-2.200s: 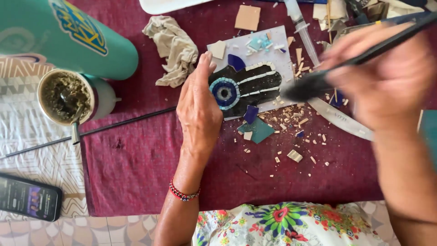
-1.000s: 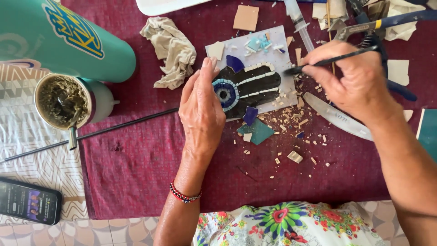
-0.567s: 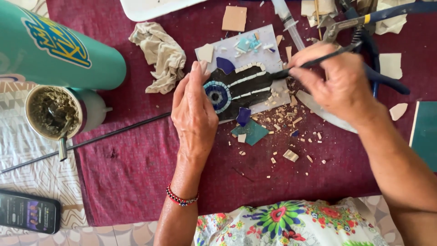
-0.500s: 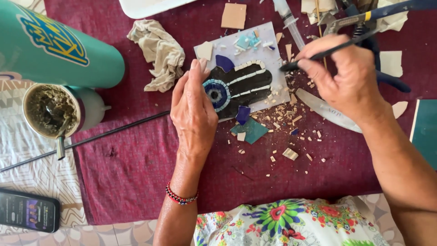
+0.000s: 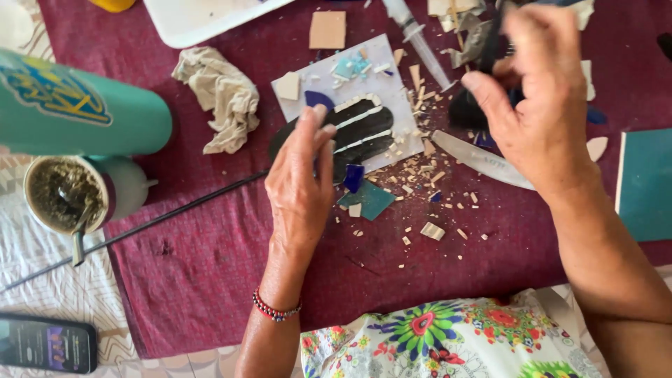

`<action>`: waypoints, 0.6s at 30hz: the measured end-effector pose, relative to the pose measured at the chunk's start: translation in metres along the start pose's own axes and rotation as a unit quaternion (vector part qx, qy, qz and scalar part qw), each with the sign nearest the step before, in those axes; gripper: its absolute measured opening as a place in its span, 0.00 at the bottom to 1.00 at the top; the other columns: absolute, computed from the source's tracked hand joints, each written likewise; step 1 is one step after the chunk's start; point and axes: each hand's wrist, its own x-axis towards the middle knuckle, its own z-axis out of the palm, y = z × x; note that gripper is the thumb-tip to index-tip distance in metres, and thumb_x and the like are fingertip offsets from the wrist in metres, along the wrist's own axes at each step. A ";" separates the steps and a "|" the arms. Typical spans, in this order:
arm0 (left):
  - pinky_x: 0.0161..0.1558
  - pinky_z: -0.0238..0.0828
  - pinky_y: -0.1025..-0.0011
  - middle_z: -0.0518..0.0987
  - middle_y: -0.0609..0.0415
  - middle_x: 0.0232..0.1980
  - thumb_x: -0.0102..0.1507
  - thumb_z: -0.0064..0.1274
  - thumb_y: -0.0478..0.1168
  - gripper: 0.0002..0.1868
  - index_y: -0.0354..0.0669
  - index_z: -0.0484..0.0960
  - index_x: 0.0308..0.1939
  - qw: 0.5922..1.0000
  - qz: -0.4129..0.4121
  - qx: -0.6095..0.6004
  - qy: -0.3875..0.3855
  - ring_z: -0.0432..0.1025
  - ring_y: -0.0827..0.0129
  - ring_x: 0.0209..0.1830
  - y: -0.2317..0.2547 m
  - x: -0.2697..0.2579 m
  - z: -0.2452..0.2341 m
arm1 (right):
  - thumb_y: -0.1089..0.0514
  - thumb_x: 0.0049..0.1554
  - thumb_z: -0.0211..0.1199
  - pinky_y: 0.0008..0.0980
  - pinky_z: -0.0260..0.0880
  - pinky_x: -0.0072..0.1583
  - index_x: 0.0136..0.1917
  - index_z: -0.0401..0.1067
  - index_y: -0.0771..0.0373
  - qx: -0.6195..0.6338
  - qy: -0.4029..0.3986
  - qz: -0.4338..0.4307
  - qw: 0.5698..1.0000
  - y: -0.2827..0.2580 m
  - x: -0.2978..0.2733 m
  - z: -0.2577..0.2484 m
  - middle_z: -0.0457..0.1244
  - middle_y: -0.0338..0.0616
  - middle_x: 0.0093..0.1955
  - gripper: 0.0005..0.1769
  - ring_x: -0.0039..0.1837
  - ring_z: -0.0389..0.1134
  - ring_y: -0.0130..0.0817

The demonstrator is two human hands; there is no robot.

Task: The person is creating a mosaic by nipping small glass or ceramic tiles into specific shapes and arranging them on a base.

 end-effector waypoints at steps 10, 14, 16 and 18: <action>0.72 0.57 0.48 0.75 0.48 0.51 0.68 0.48 0.28 0.07 0.36 0.77 0.50 0.967 0.155 0.065 -0.192 0.70 0.55 0.53 0.075 0.029 0.036 | 0.67 0.68 0.65 0.44 0.70 0.63 0.58 0.78 0.81 0.046 -0.036 -0.049 0.997 0.021 -0.030 0.021 0.66 0.65 0.57 0.11 0.58 0.68 0.52; 0.76 0.53 0.42 0.74 0.52 0.43 0.64 0.52 0.29 0.05 0.41 0.83 0.38 0.938 0.197 0.184 -0.219 0.70 0.56 0.54 0.077 0.029 0.056 | 0.75 0.63 0.68 0.41 0.74 0.61 0.59 0.77 0.80 -0.006 -0.018 -0.058 0.998 0.014 -0.029 0.019 0.68 0.61 0.57 0.10 0.56 0.71 0.49; 0.78 0.51 0.40 0.74 0.53 0.42 0.62 0.54 0.29 0.05 0.42 0.84 0.36 0.935 0.197 0.186 -0.227 0.71 0.56 0.53 0.077 0.029 0.063 | 0.75 0.64 0.68 0.41 0.74 0.60 0.59 0.77 0.80 -0.016 -0.015 -0.057 0.998 0.019 -0.030 0.018 0.68 0.60 0.57 0.10 0.56 0.71 0.49; 0.79 0.48 0.39 0.74 0.53 0.39 0.64 0.52 0.30 0.07 0.43 0.83 0.32 0.936 0.186 0.187 -0.234 0.71 0.57 0.53 0.076 0.028 0.068 | 0.74 0.60 0.70 0.38 0.79 0.58 0.60 0.78 0.76 -0.120 -0.031 -0.064 0.990 0.030 -0.034 0.019 0.69 0.60 0.60 0.14 0.56 0.72 0.48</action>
